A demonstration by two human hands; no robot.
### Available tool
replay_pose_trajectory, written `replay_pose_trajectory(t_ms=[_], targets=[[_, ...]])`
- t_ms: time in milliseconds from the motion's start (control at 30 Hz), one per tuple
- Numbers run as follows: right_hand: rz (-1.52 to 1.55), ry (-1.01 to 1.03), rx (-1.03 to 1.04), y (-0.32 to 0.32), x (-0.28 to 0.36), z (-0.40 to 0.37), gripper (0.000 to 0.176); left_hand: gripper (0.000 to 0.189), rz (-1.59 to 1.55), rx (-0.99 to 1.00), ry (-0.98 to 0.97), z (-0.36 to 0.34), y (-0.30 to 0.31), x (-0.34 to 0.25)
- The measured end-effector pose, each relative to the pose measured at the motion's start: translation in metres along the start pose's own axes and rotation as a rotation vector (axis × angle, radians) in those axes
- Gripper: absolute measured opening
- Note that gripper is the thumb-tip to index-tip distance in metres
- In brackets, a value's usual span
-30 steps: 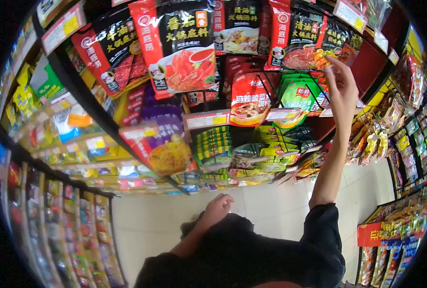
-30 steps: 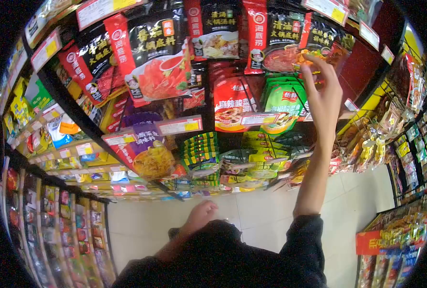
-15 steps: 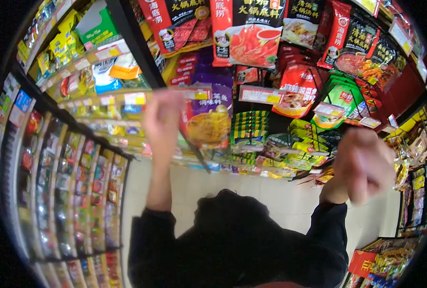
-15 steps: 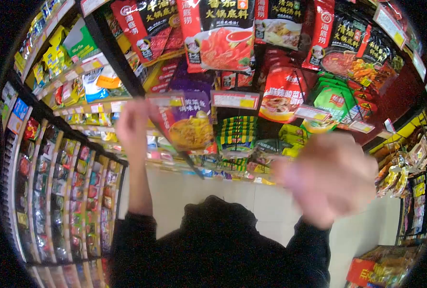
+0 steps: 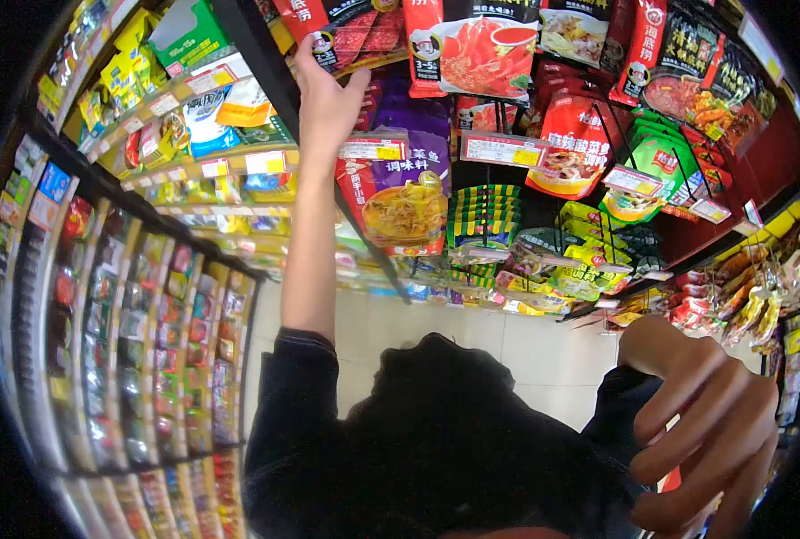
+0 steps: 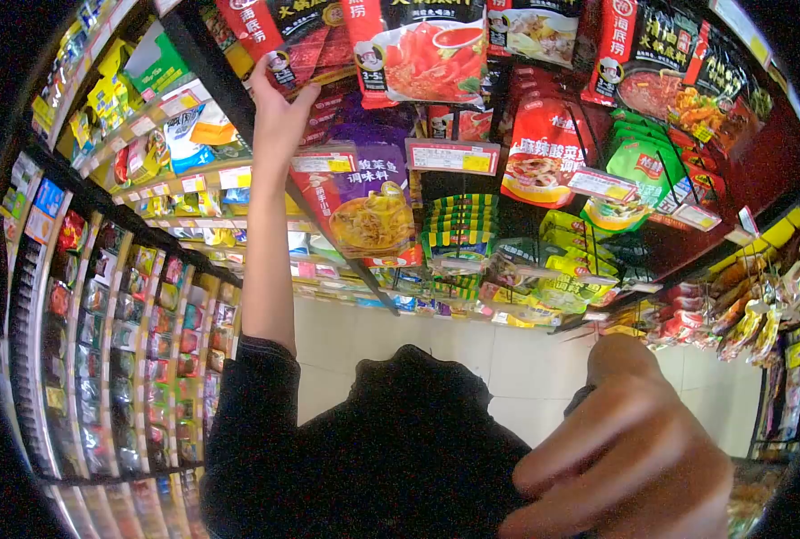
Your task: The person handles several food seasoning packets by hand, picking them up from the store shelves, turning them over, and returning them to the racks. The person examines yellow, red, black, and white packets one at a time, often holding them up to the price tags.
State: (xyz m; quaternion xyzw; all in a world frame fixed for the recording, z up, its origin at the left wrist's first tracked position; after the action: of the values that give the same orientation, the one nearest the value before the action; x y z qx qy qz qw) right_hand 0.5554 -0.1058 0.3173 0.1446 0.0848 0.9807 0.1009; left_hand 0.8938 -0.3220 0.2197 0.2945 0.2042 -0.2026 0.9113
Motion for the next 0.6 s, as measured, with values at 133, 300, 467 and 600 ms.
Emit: replay_pose_trajectory(t_ms=[133, 300, 467, 600], targets=[[0.09, -0.066, -0.027, 0.0, 0.009, -0.005, 0.009, 0.082, -0.071, 0.001, -0.079, 0.006, 0.0, 0.003], [0.087, -0.112, -0.006, 0.0, 0.012, -0.004, 0.01, 0.077, 0.074, 0.049, 0.007, -0.02, 0.03, -0.051], [0.067, -0.145, 0.015, 0.001, 0.015, -0.002, 0.01, 0.076, -0.11, -0.182, 0.115, -0.016, 0.027, -0.036], [0.035, -0.123, 0.013, 0.001, 0.013, -0.006, 0.01, 0.041, -0.432, 0.078, 0.185, -0.005, 0.029, -0.032]])
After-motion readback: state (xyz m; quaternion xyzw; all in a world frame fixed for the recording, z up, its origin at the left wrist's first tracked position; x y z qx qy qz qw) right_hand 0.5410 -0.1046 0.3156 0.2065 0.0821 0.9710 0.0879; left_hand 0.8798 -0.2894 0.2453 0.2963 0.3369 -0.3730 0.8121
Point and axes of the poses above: each hand's wrist, its own z-axis towards the middle knuckle, its own y-axis out of the back of the hand, x = y × z, the point moved 2 cm from there along z, towards the middle knuckle, and after that the axes turned 13 degrees about z, right-handed, at the moved point
